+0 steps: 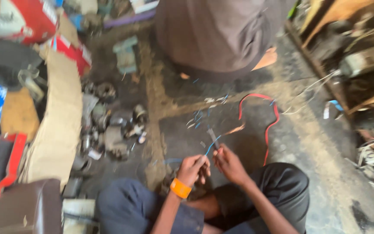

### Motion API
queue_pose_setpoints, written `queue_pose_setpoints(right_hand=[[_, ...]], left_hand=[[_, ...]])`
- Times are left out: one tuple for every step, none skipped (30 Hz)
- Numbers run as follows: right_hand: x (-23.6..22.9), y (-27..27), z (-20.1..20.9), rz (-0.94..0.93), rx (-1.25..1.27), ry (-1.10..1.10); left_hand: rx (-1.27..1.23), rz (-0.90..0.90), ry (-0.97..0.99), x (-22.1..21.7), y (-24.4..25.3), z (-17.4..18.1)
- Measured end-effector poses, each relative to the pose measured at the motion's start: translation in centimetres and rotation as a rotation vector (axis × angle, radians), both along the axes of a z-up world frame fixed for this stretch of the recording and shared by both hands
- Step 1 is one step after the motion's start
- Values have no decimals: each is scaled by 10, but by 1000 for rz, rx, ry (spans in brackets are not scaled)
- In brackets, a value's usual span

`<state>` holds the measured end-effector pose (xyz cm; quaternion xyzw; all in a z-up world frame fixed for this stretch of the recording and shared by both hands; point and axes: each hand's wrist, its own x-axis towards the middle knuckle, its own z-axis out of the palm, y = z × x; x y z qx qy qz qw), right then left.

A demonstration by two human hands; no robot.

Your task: The person sits on the floor and uses pliers to strip the blue insulation from a copper wire. They repeatedly cut and pull the insulation off the wire end, leaving the copper strands exposed.

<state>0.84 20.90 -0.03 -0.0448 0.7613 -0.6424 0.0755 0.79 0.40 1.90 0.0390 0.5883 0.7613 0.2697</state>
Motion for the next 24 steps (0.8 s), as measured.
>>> queue_pose_setpoints(right_hand=[[-1,1,-8,54,90,195],[5,5,-14,108,189,382],[11,2,-20,173,171,224],[12,-6,-25,239,151,56],[14,-12,-27,276,68,-123],[19,-19,-27,321,-23,-304],[21,-23,-23,343,-38,-335],[26,-29,-18,372,-58,-365],[27,-32,-11,401,-78,-394],[26,-34,-2,383,-108,-427],[23,-35,7,364,-138,-459],[28,-36,13,349,-173,-507],[23,-35,16,308,-169,-491],[27,-39,14,282,-169,-498],[32,-41,10,246,-189,-505],[27,-42,6,219,-207,-509],[28,-44,1,172,-199,-531],[28,-46,-3,125,-187,-546],[28,-50,-7,103,-182,-569],[31,-52,-9,76,-176,-584],[36,-55,-10,76,-139,-575],[40,-59,-10,66,-107,-560],[46,-63,-9,57,-75,-545],[49,-63,-7,70,-100,-505]], left_hand=[[66,40,41,1,2,6],[138,78,77,8,5,10],[211,113,111,10,7,13],[167,176,157,9,7,14],[123,240,201,6,6,14],[74,311,239,6,4,13],[-77,367,388,6,2,10],[-235,426,538,7,-1,8],[-394,483,689,7,-2,5],[-549,485,649,5,-1,3],[-703,485,606,-2,2,0],[-865,479,546,1,5,-5],[-872,441,616,-3,11,-11],[-891,404,661,3,13,-19],[-796,370,659,10,14,-26],[-706,350,655,8,16,-31],[-825,380,809,7,19,-35],[-942,402,972,6,20,-36],[-847,347,605,7,18,-35],[-727,289,255,9,18,-32],[-859,277,386,14,20,-30],[-987,247,528,16,19,-26],[-1111,208,671,20,17,-23],[-1144,199,648,21,19,-21]])
